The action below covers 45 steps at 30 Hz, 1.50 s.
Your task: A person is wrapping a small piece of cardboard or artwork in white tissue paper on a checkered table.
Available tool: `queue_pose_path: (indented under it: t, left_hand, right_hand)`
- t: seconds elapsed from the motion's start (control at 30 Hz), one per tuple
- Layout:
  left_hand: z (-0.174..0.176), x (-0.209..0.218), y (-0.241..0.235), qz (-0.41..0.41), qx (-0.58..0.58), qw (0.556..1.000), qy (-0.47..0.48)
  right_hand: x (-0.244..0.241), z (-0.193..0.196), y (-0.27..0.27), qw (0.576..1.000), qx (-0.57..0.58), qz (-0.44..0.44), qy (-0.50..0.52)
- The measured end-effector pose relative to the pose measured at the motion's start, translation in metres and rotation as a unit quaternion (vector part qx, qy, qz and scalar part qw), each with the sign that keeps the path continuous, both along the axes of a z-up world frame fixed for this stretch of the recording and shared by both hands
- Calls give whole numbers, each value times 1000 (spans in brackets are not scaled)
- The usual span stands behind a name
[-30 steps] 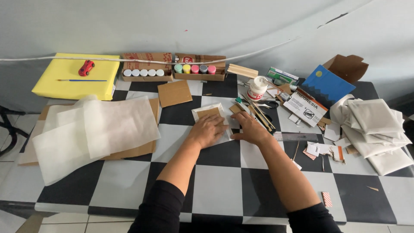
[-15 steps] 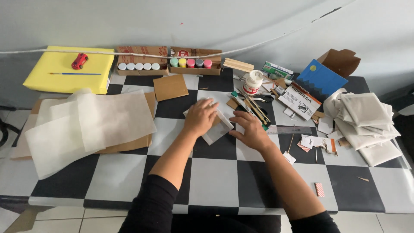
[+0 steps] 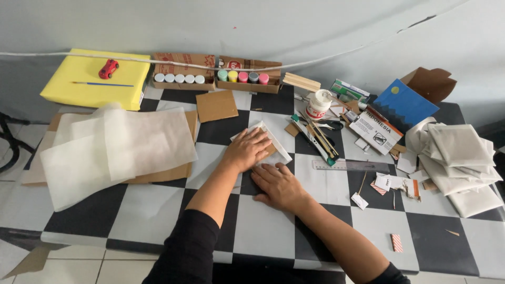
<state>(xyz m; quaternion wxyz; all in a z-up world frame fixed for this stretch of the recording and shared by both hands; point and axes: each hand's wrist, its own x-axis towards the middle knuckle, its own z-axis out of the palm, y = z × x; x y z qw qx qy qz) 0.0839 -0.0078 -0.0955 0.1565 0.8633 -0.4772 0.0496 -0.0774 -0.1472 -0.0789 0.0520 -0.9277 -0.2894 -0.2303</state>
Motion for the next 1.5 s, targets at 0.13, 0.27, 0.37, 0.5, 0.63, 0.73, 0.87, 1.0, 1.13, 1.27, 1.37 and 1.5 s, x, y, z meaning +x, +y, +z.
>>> queue_pose_path:
  t: [0.13,0.27,0.37,0.5,0.63,0.73,0.87,1.0,1.13,1.27,1.37,1.5]
  left_hand:
    - [-17,6,-4,3,18,1000,1]
    - [-18,9,-3,4,10,1000,15]
    - [-19,10,-5,10,23,999,25]
    - [-13,7,-4,27,2,998,58]
    - [-18,17,2,34,-105,987,113]
    - [-28,18,8,105,-277,953,67]
    - [-38,7,10,244,-247,937,-48]
    - [11,-21,-6,121,-208,969,-51]
    - [26,-28,-22,6,-131,991,3]
    - [29,-30,-25,-27,-44,998,35]
    - [41,-36,-27,6,-7,998,66]
    - [52,-47,-28,149,-36,986,73]
  right_hand:
    - [-1,7,1,1000,1,15,12]
    - [-1,2,-1,1000,-6,7,12]
    - [-5,3,-4,1000,-7,11,2]
    - [-11,29,-3,996,76,33,16]
    - [-6,20,-41,986,161,20,46]
    - [6,10,-72,976,195,-100,11]
    - [11,-1,-103,941,208,-265,-42]
    - [5,20,-110,908,175,-375,-68]
    - [3,21,-126,896,163,-406,-74]
    - [-2,23,-152,878,159,-449,-38]
    - [-9,38,-166,882,214,-415,63]
    - [-23,80,-146,905,163,-335,204]
